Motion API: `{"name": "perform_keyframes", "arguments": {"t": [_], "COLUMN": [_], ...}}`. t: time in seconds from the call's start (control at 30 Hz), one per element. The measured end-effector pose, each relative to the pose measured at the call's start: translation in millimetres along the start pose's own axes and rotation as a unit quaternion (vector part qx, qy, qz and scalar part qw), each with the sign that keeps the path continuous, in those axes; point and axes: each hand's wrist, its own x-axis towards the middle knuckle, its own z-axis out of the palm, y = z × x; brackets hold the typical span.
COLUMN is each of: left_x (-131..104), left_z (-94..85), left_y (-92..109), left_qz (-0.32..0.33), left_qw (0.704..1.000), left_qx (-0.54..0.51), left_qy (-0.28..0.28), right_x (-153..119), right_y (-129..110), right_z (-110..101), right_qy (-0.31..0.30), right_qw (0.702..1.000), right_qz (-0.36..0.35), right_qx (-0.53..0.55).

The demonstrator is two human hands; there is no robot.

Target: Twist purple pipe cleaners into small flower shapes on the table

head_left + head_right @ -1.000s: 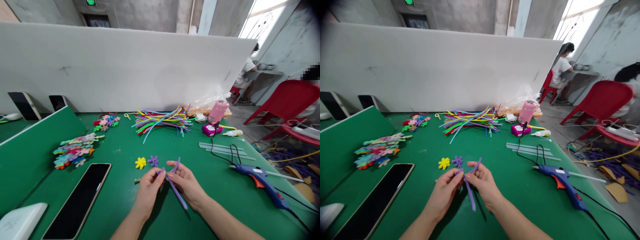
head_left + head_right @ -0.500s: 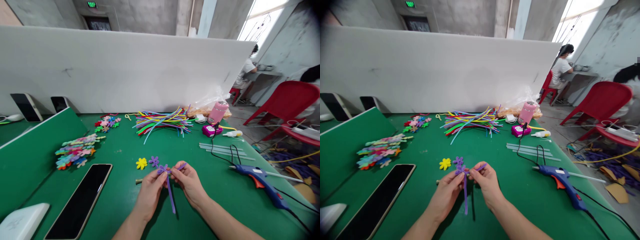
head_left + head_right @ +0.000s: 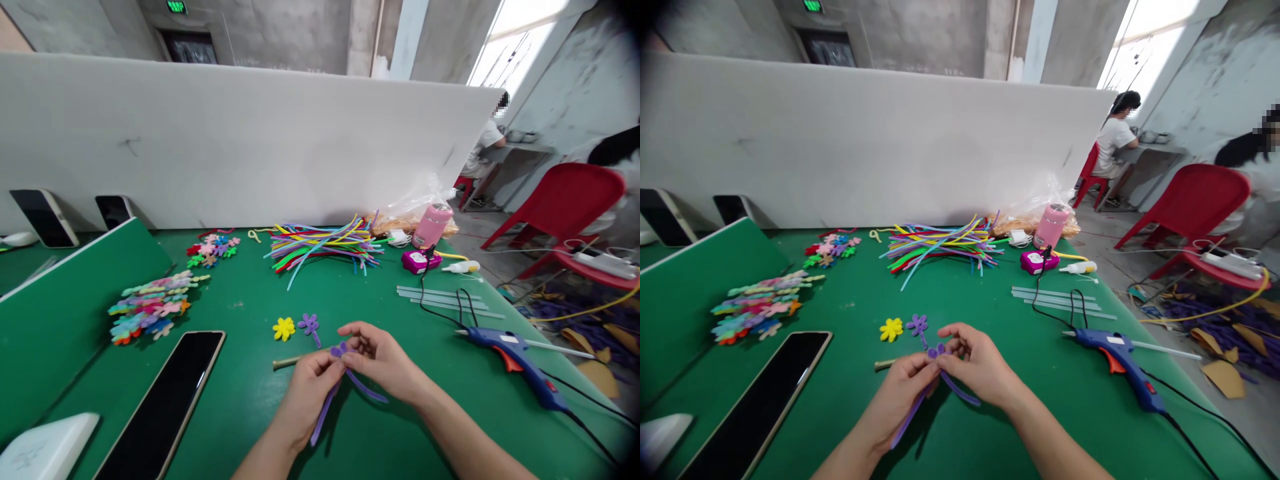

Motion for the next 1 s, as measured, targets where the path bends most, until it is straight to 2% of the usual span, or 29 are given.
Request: {"name": "perform_keyframes", "arguments": {"t": [0.17, 0.33, 0.47, 0.57, 0.63, 0.77, 1.0], "left_x": [1.7, 0.7, -0.4, 0.2, 0.9, 2.3, 6.2], "left_z": [-2.2, -3.4, -3.2, -4.5, -5.0, -2.9, -2.1], "left_y": [-7.4, -7.8, -5.8, -6.4, -7.4, -7.6, -5.8], "left_qz": [0.002, 0.018, 0.02, 0.022, 0.016, -0.014, -0.028], "left_qw": [1.0, 0.999, 0.999, 0.997, 0.996, 0.998, 0.998], "left_qx": [0.004, 0.034, 0.044, 0.06, 0.063, 0.026, -0.05], "left_qy": [-0.016, 0.002, -0.02, -0.043, -0.056, -0.057, 0.015], "right_x": [1.0, 0.9, -2.1, -3.9, -4.0, -1.8, -3.3], "right_y": [1.8, 1.8, 6.1, 10.8, 13.1, 13.8, 19.6], "right_z": [9.3, 14.0, 15.3, 15.1, 14.6, 12.2, 7.2], "right_qy": [0.067, 0.076, 0.068, 0.061, 0.064, 0.068, 0.075], "right_qw": [0.998, 0.997, 0.99, 0.969, 0.959, 0.97, 0.995], "right_qz": [-0.004, 0.001, 0.022, 0.054, 0.065, 0.052, 0.005], "right_qx": [-0.013, 0.016, 0.123, 0.234, 0.269, 0.226, 0.073]}}
